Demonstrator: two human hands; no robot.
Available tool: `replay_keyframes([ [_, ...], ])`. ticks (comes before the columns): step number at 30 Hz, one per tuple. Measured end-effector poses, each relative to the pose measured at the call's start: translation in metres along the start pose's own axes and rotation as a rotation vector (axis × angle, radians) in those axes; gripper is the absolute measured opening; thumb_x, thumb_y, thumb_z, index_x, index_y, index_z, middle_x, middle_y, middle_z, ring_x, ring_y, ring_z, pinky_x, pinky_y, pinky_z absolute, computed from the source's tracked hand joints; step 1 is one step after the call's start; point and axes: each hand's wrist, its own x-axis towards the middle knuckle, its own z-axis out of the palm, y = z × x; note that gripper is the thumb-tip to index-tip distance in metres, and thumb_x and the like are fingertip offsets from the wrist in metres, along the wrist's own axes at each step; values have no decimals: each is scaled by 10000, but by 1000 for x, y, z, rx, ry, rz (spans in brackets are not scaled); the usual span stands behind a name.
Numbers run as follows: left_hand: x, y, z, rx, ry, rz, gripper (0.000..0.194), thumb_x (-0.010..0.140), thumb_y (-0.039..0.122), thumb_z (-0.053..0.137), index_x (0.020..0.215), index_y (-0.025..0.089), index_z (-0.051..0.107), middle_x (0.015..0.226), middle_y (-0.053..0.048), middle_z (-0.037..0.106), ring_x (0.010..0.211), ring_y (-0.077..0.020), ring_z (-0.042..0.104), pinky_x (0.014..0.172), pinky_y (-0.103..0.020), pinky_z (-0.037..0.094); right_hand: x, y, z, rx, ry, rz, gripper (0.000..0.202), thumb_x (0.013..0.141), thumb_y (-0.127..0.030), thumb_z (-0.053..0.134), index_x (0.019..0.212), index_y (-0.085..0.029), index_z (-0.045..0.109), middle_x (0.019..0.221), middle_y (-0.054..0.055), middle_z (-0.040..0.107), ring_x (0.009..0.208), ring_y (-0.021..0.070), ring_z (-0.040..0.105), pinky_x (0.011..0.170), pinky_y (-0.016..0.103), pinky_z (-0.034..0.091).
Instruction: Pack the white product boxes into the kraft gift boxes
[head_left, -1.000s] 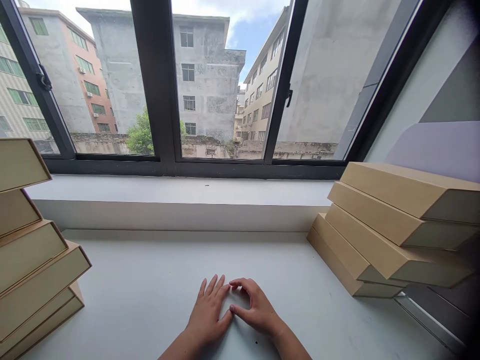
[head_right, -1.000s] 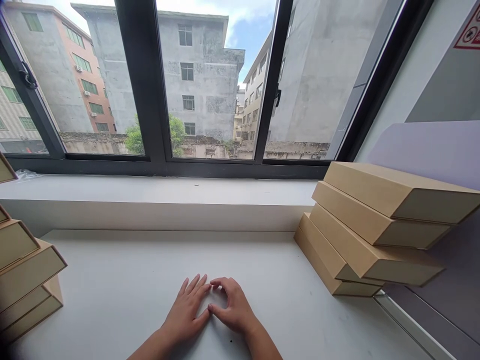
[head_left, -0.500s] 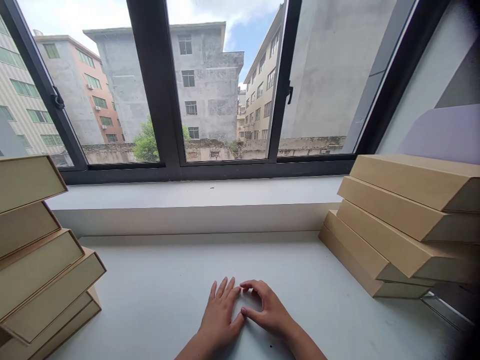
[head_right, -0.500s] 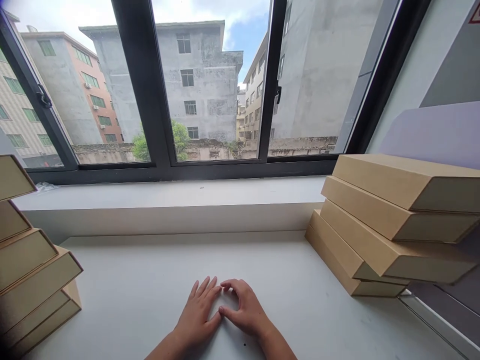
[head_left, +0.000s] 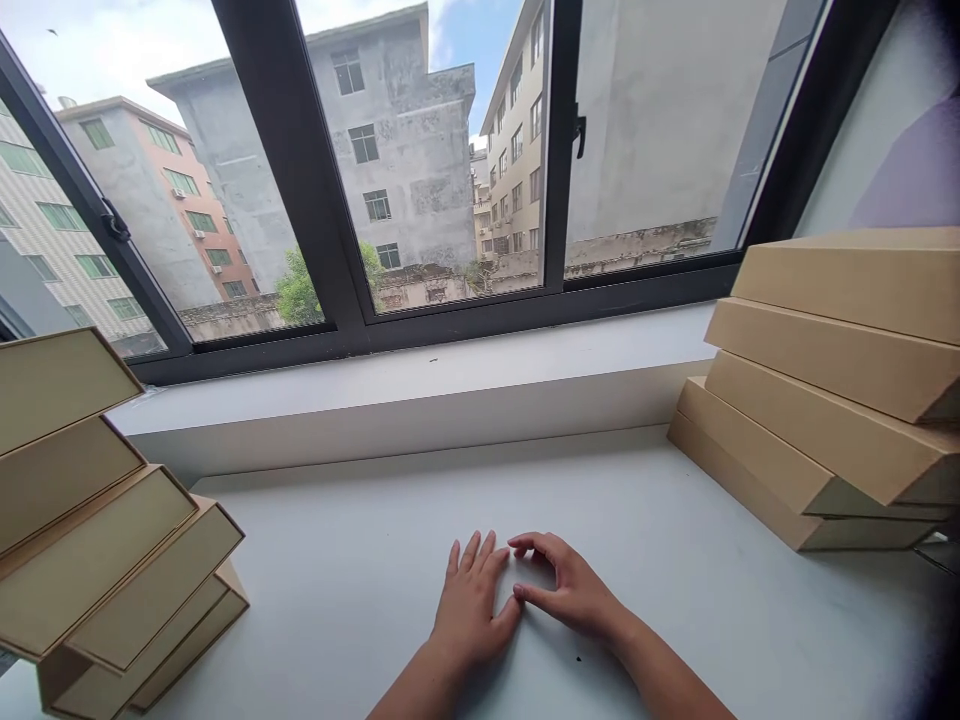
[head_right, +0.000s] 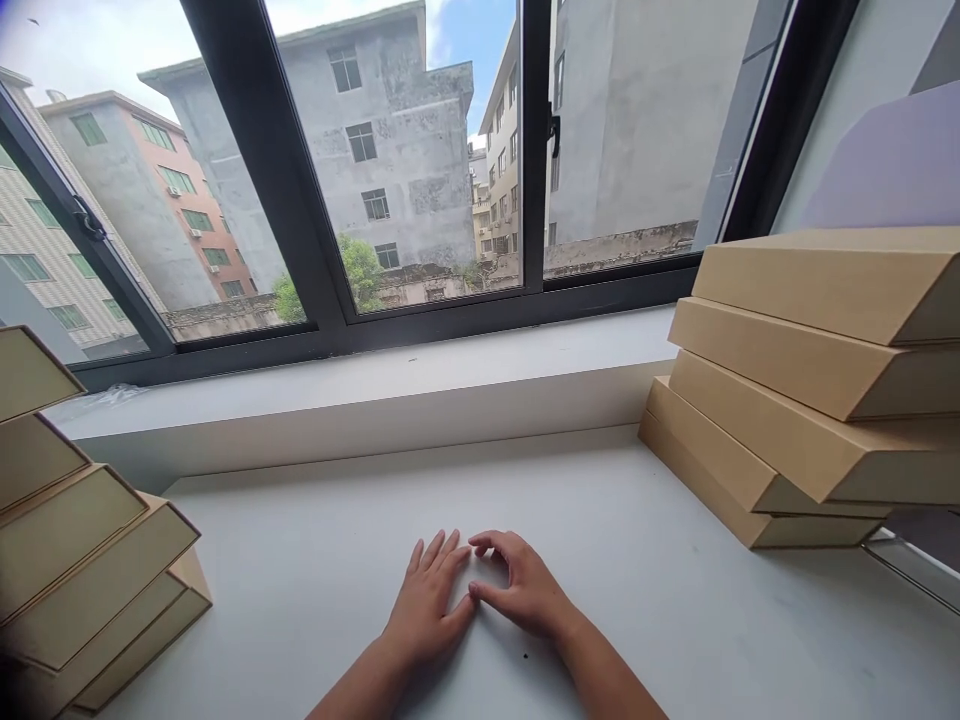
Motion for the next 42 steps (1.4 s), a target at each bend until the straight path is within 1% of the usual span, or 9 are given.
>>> replay_keyframes([
  [4,0,0,-1,-13,-10,-6,618,952,500,413,1513,241,431,1657,2,237,1554,-259,144,1285,-531,71,0,3,-1,58,20,30,432,751,-351,698,1165,-231,667,1112,81,680,1048,260,624,971,425,517],
  [8,1,0,-1,-31,-13,-18,625,943,513,417,1512,254,430,1661,15,225,1558,-253,120,1284,-526,45,0,5,-2,109,14,51,412,781,-389,682,1164,-238,675,1112,81,687,1043,257,625,976,426,517],
  [11,1,2,-2,-45,-22,-22,633,936,519,420,1514,261,427,1663,18,221,1559,-250,114,1284,-523,38,0,6,-4,129,7,71,409,818,-451,662,1170,-244,674,1103,77,687,1024,246,620,969,419,516],
  [14,1,4,-3,-59,-31,-37,633,933,519,418,1510,259,435,1664,16,222,1560,-245,109,1286,-514,38,0,6,-6,149,17,76,426,843,-519,637,1162,-238,678,1064,75,687,963,229,618,937,401,526],
  [18,1,5,-4,-65,-35,-57,651,929,523,421,1523,257,419,1665,9,224,1562,-244,92,1283,-519,22,0,9,-7,181,24,68,472,850,-585,623,1153,-229,684,1030,84,689,936,224,624,916,382,533],
  [26,0,7,-6,-58,-53,-60,665,935,539,405,1534,252,396,1674,8,198,1564,-242,65,1286,-498,1,0,16,-6,209,42,74,477,822,-625,660,1131,-263,695,1022,76,693,946,234,629,912,374,529],
  [32,1,8,-8,-49,-55,-64,664,931,522,410,1531,239,403,1671,-10,207,1562,-252,79,1282,-516,7,0,14,-7,251,69,78,523,811,-642,658,1138,-235,689,1006,83,694,910,228,635,892,377,542],
  [38,1,8,-7,-35,-56,-61,656,937,518,410,1531,239,405,1670,-2,203,1563,-244,76,1283,-512,14,-1,9,-9,254,48,76,506,840,-620,628,1146,-220,673,1020,82,688,932,225,629,924,387,528],
  [42,1,8,-7,-34,-57,-57,648,939,511,412,1531,248,402,1671,6,200,1563,-247,78,1283,-517,24,-2,9,-9,252,53,88,507,844,-628,619,1148,-227,677,1017,80,691,934,228,634,919,391,534],
])
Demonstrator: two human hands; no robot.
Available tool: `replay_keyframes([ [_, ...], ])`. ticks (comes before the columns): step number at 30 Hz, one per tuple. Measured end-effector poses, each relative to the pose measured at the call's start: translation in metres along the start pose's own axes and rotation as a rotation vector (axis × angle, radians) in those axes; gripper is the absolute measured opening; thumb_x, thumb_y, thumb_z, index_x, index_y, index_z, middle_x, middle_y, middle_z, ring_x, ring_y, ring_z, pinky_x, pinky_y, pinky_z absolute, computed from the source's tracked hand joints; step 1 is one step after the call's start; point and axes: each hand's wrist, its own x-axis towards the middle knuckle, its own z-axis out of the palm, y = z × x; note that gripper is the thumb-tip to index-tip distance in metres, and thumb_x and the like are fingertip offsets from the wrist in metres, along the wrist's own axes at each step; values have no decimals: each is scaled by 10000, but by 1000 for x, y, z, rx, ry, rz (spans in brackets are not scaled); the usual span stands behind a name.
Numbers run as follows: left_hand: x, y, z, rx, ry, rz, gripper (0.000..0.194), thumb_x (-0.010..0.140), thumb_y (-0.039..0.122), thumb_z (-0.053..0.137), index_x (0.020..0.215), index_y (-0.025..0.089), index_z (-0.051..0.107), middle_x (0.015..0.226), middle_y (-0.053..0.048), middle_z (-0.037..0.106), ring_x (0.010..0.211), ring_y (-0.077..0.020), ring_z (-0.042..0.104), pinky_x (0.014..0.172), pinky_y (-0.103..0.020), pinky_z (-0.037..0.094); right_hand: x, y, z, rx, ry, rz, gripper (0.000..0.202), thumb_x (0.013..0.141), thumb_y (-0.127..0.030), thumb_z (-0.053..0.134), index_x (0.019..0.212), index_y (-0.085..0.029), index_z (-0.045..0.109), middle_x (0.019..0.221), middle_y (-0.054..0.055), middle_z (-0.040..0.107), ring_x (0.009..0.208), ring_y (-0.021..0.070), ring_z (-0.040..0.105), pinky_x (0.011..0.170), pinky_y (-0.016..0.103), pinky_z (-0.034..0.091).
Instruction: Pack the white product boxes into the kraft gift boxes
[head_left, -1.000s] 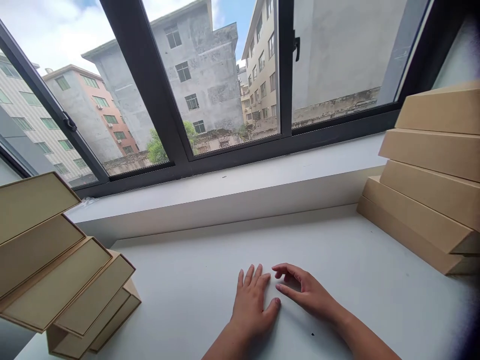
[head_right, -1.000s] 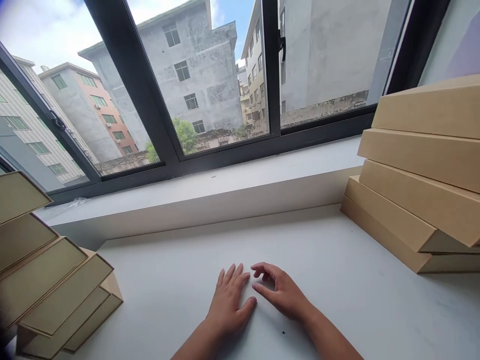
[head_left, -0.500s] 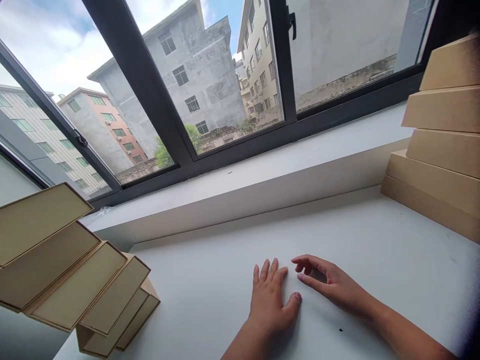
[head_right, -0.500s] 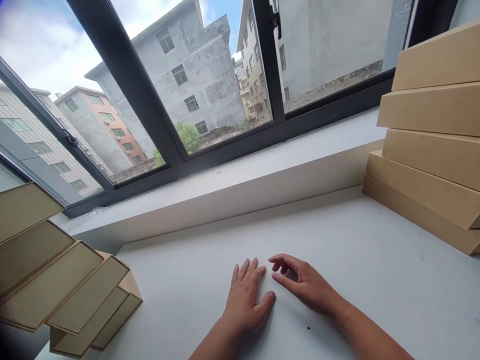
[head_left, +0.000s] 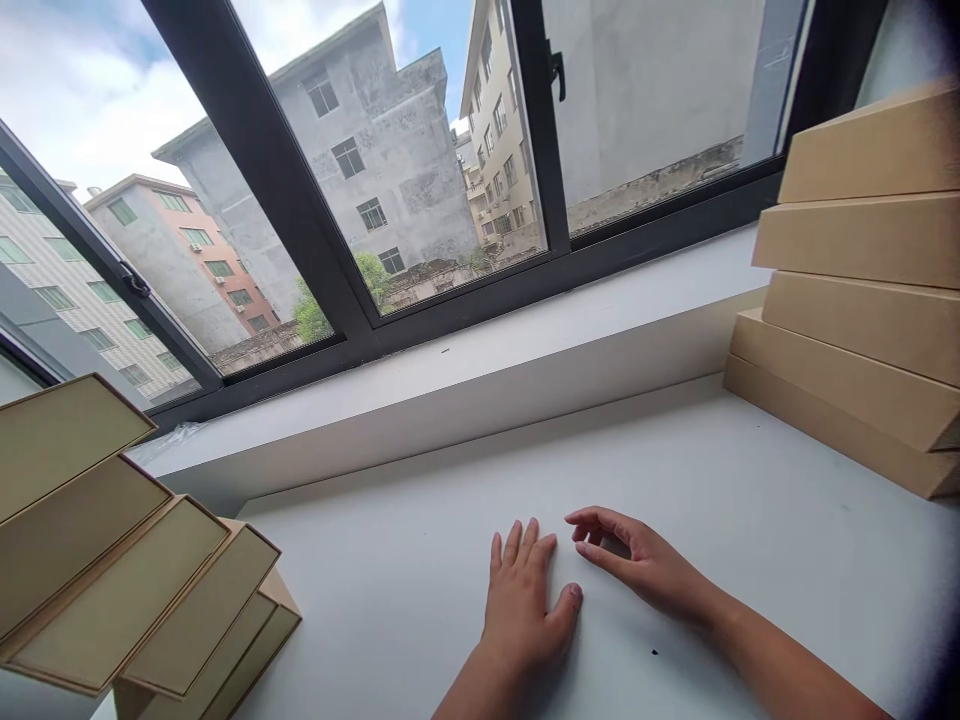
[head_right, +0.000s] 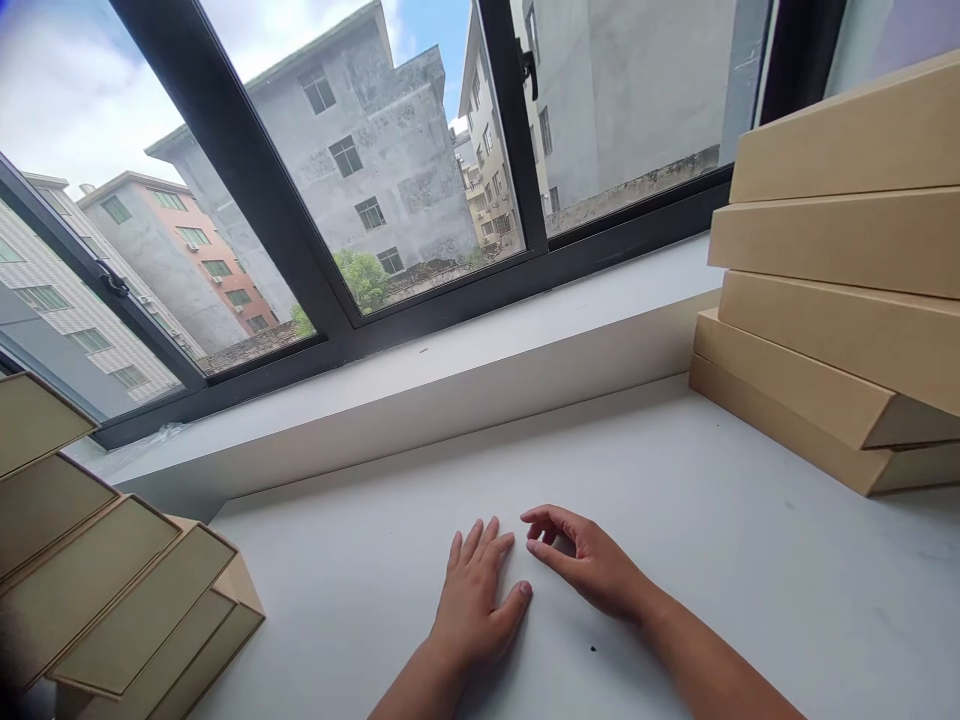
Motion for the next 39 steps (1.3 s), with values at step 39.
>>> replay_keyframes([
  [39,1,-2,2,-15,13,-7,650,937,516,387,1532,254,410,1670,29,192,1564,-234,67,1285,-491,2,2,7,2,-2,-36,-6,449,877,-569,598,1159,-223,651,1001,70,671,946,227,614,911,355,501],
])
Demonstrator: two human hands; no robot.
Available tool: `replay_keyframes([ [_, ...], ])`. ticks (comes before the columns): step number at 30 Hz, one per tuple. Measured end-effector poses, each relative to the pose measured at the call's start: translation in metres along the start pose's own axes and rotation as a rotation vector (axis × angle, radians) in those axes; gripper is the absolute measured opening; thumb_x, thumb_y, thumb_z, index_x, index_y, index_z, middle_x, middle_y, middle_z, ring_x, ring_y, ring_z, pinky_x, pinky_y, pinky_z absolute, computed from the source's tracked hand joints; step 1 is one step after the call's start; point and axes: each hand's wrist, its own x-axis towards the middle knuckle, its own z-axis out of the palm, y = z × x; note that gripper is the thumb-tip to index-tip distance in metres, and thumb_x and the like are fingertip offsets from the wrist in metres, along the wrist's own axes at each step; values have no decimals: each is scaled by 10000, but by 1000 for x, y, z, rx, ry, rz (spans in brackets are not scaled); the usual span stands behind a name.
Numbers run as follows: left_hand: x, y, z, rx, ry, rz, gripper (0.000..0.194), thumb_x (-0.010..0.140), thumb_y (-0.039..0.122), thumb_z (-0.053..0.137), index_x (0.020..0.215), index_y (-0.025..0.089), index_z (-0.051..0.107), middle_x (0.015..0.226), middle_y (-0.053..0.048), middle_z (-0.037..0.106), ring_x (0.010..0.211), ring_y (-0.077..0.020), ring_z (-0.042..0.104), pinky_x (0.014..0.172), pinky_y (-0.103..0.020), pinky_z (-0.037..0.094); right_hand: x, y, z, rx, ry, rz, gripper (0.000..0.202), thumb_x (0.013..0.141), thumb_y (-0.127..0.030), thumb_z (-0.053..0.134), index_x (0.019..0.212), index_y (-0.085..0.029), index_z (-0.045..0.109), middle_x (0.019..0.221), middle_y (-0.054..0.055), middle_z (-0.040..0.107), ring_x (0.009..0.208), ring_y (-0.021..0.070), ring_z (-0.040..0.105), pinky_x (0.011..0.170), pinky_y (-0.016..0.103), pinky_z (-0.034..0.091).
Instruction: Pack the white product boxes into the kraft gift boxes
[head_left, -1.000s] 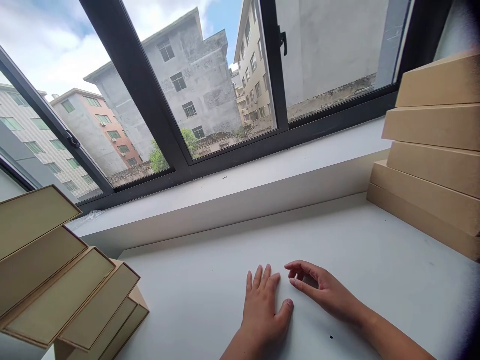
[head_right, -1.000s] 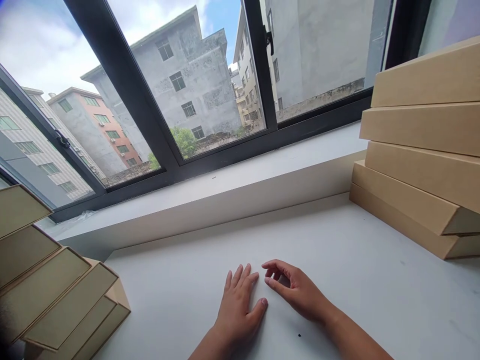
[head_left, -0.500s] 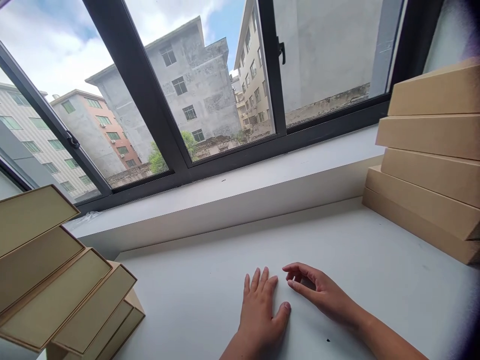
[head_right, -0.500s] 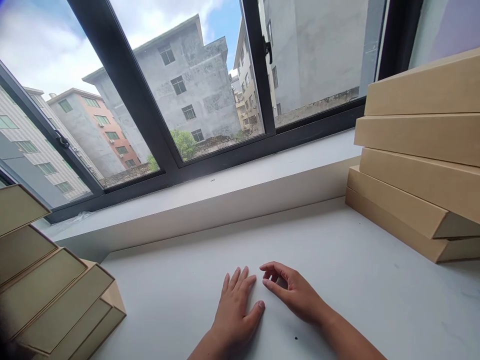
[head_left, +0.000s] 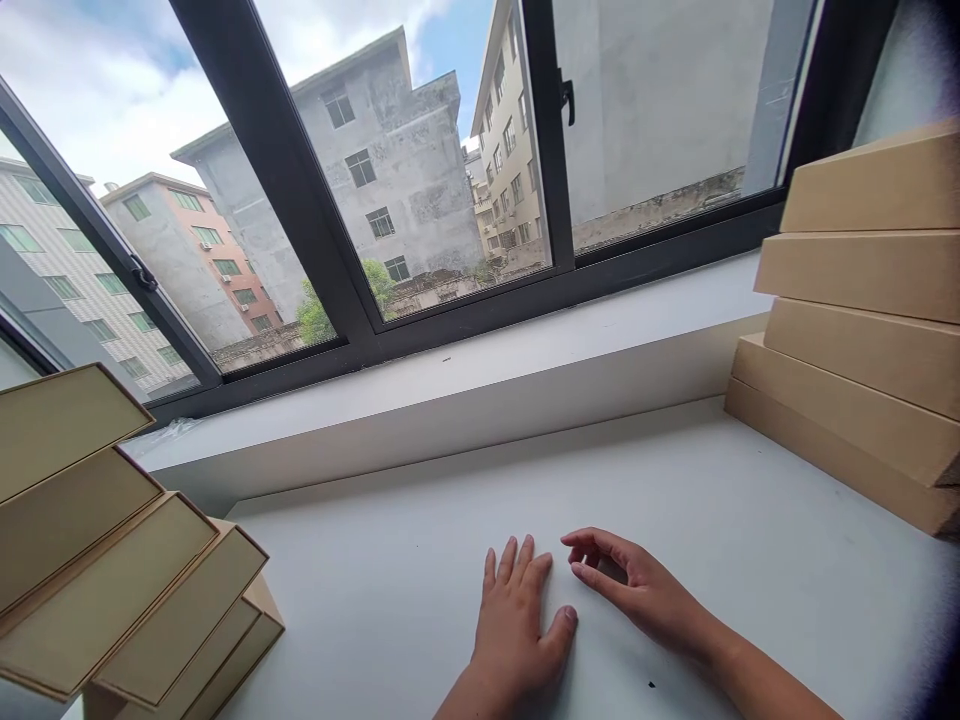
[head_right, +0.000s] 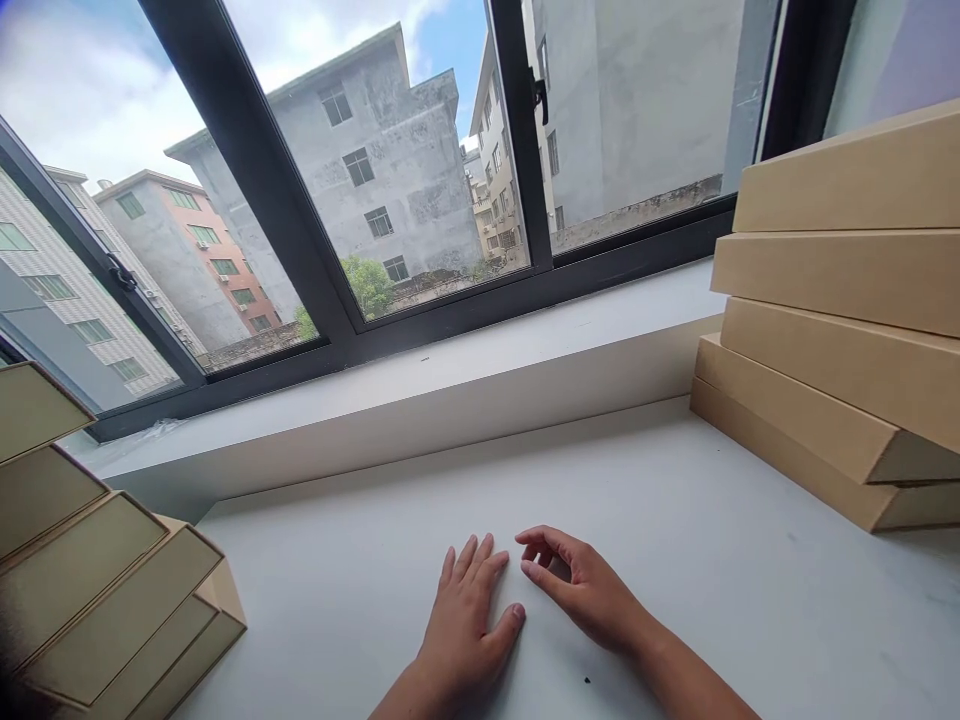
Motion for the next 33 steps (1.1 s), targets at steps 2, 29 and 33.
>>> replay_keyframes([
  [2,0,0,1,7,-6,-4,654,936,516,388,1535,255,404,1670,29,189,1564,-234,65,1286,-490,2,1,2,0,6,6,-7,437,879,-559,596,1153,-224,655,995,67,671,943,224,611,906,354,500],
  [29,-3,-5,5,-3,23,42,648,946,518,397,1534,246,410,1666,11,201,1560,-247,104,1279,-509,10,-1,-7,2,-18,-4,-3,406,864,-509,597,1129,-205,651,986,64,654,876,203,591,874,355,506],
  [33,-3,-5,5,5,31,46,634,952,523,395,1525,252,423,1664,3,225,1559,-246,117,1279,-501,14,-1,-9,3,-62,-18,-17,386,862,-480,603,1125,-202,657,991,65,662,860,196,600,861,344,512],
])
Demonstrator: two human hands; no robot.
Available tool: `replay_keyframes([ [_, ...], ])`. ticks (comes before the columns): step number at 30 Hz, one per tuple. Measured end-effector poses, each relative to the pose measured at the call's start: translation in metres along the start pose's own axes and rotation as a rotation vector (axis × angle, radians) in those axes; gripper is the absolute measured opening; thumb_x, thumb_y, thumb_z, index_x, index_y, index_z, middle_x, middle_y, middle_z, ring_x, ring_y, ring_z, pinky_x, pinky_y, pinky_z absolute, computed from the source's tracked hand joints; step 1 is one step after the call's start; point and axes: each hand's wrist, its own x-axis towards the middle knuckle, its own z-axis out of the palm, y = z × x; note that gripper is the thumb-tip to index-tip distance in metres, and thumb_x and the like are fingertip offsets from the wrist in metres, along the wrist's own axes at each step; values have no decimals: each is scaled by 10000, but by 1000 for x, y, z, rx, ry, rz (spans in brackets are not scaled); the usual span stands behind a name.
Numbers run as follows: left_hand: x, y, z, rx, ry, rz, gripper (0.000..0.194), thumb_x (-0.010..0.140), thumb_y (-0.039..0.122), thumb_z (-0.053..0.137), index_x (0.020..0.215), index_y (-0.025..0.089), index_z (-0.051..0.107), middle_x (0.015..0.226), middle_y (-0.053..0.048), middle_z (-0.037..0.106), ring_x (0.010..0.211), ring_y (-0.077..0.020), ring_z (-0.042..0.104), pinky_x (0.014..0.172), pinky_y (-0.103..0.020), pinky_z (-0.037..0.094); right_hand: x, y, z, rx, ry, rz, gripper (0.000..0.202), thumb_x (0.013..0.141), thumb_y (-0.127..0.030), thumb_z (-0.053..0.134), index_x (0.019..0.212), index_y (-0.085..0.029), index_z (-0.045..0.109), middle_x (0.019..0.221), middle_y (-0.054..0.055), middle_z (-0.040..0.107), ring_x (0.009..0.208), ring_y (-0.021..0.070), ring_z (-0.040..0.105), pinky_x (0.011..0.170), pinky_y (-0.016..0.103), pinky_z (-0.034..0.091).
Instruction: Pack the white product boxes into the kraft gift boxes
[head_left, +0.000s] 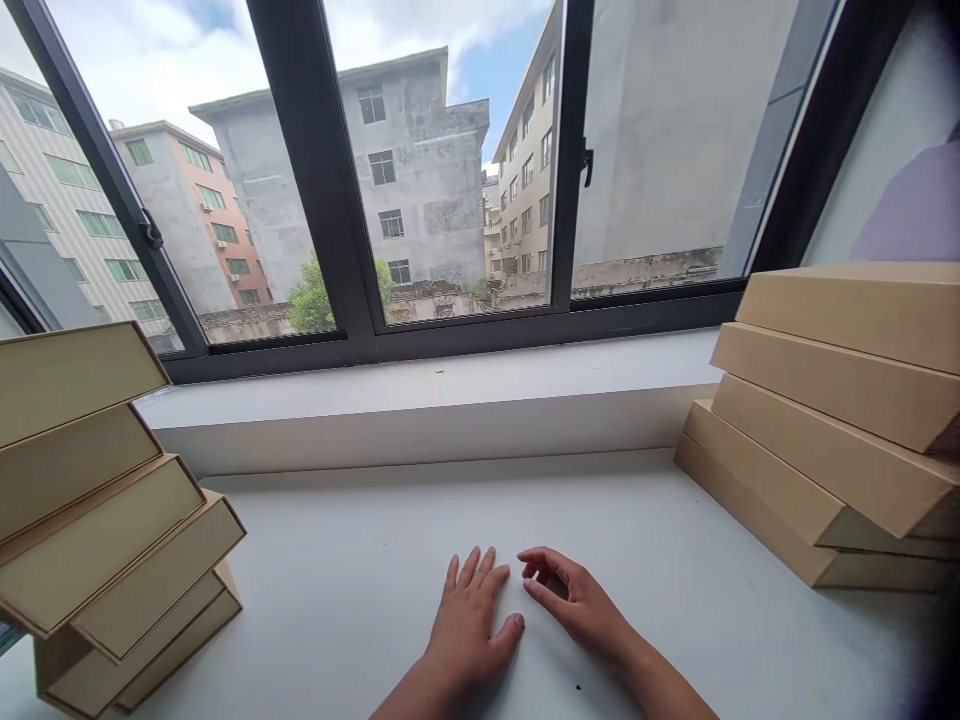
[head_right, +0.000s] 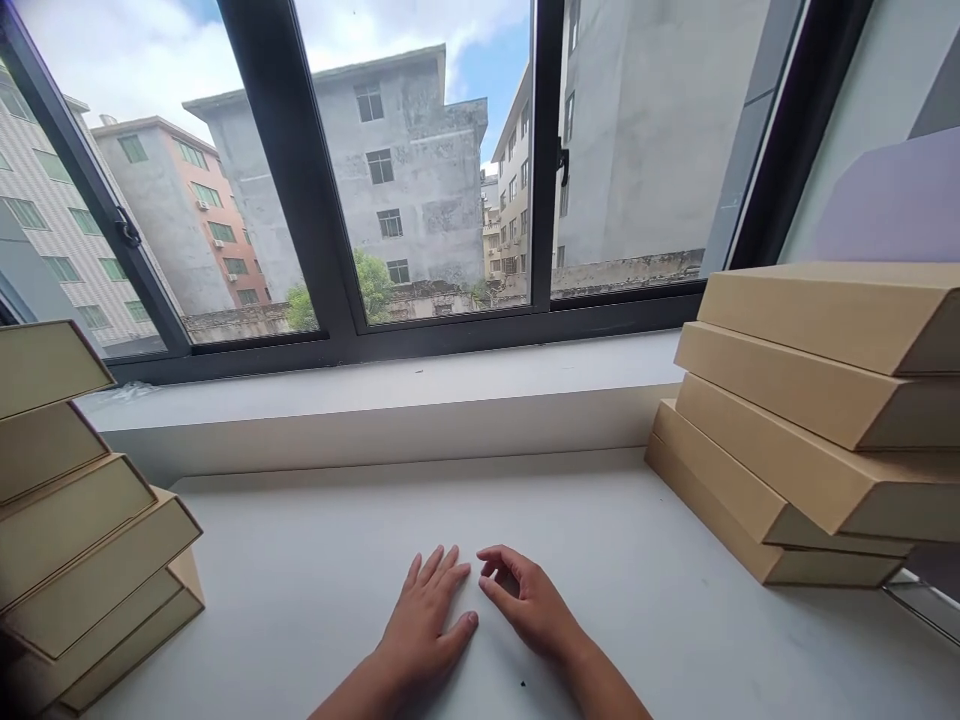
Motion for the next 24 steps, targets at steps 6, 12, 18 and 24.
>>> replay_keyframes([
  [6,3,-5,4,16,21,15,619,952,530,413,1510,263,437,1658,4,249,1556,-244,139,1277,-501,28,0,0,0,-39,-6,-23,381,860,-477,611,1124,-207,661,998,68,676,875,204,621,853,342,520],
  [12,3,-9,8,28,39,33,606,956,529,416,1504,270,437,1656,3,261,1553,-237,151,1277,-497,35,-2,-3,1,-57,-13,-25,382,856,-458,614,1135,-200,655,1018,73,673,883,204,624,879,360,521],
  [18,1,-6,4,24,34,27,621,954,521,418,1514,255,427,1655,-5,267,1554,-235,150,1277,-492,37,-4,-5,2,-54,2,-30,390,852,-491,626,1113,-205,666,1005,66,673,899,203,621,876,351,514],
  [24,-1,-5,2,5,34,33,635,952,536,401,1519,249,426,1656,-4,265,1553,-234,153,1278,-482,31,-1,3,3,-26,22,-36,433,854,-531,630,1131,-201,668,1002,68,678,899,204,624,876,356,516],
])
